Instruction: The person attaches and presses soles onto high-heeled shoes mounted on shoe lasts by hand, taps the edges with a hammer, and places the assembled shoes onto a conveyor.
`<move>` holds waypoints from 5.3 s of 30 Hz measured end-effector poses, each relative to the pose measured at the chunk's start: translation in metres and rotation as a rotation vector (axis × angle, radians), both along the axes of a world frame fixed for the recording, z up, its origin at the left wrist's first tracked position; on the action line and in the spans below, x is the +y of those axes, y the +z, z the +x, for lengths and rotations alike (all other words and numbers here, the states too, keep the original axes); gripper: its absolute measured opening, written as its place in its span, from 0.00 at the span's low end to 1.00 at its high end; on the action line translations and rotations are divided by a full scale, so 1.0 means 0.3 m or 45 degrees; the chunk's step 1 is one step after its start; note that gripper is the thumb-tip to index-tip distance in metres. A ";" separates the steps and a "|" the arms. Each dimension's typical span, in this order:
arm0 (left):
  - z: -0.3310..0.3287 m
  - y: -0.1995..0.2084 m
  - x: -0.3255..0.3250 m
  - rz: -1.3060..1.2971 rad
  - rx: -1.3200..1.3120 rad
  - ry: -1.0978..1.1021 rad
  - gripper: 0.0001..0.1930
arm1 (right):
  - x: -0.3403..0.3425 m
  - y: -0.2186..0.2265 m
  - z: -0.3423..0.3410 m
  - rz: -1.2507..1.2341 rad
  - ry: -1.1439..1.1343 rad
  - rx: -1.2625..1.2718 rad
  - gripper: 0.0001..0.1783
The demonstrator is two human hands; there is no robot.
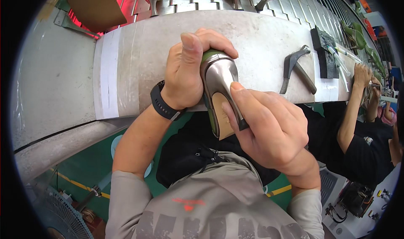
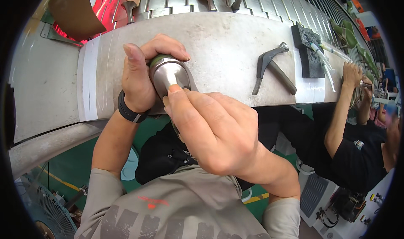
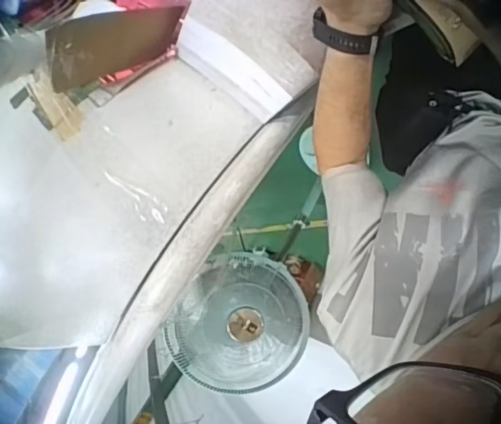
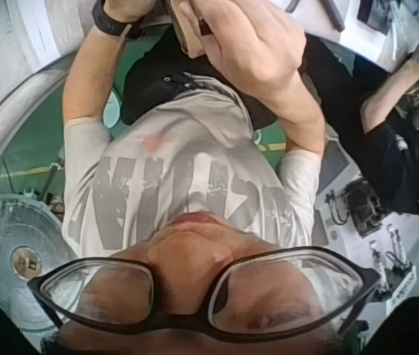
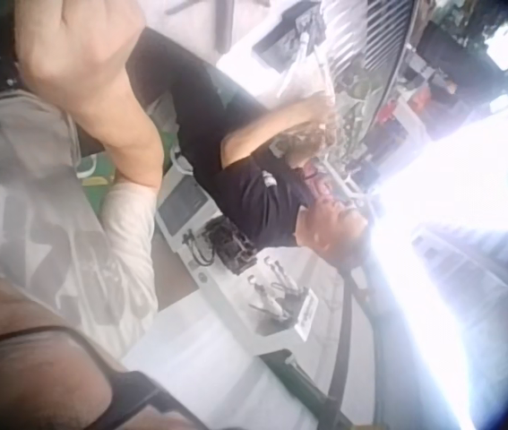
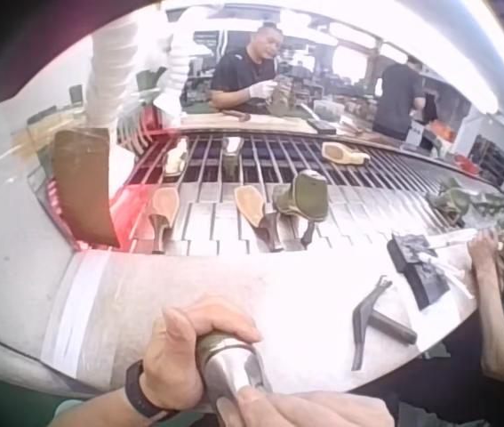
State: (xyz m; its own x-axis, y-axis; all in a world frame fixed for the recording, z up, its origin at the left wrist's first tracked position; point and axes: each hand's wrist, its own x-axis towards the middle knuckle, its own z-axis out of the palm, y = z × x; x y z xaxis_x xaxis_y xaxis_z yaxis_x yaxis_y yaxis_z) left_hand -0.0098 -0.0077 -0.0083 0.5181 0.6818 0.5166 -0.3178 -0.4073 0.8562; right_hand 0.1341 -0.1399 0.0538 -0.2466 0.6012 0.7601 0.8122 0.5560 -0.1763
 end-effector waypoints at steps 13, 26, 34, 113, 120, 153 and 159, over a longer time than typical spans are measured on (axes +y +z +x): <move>0.042 0.037 0.085 -0.366 0.037 -0.132 0.35 | 0.136 -0.006 0.041 0.035 -0.093 -0.030 0.16; 0.112 -0.008 0.149 -0.202 0.062 -0.107 0.19 | 0.179 0.034 0.158 -1.516 -0.107 0.827 0.28; 0.108 0.029 0.133 -0.317 0.105 -0.149 0.18 | 0.217 -0.003 0.142 -1.346 -0.197 0.661 0.24; -0.072 0.041 -0.104 0.136 0.810 0.010 0.39 | 0.088 -0.172 0.238 -0.323 0.188 -0.104 0.19; -0.053 0.027 -0.112 0.254 0.824 0.042 0.38 | 0.103 -0.229 0.216 -0.181 0.147 -0.088 0.19; 0.271 -0.049 -0.064 -0.706 -0.246 -0.003 0.24 | 0.016 -0.070 0.098 -0.598 0.558 1.732 0.32; 0.270 -0.084 -0.054 -0.676 -0.225 0.062 0.31 | 0.005 -0.072 0.103 -0.605 0.607 1.776 0.32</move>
State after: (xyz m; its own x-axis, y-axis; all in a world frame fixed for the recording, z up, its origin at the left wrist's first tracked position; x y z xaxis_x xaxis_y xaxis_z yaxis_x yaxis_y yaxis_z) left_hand 0.0713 -0.0240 -0.0334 0.4161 0.8929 0.1722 -0.4665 0.0471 0.8832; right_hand 0.1650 -0.1385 0.0322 0.2384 0.9201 0.3108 -0.3710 0.3820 -0.8465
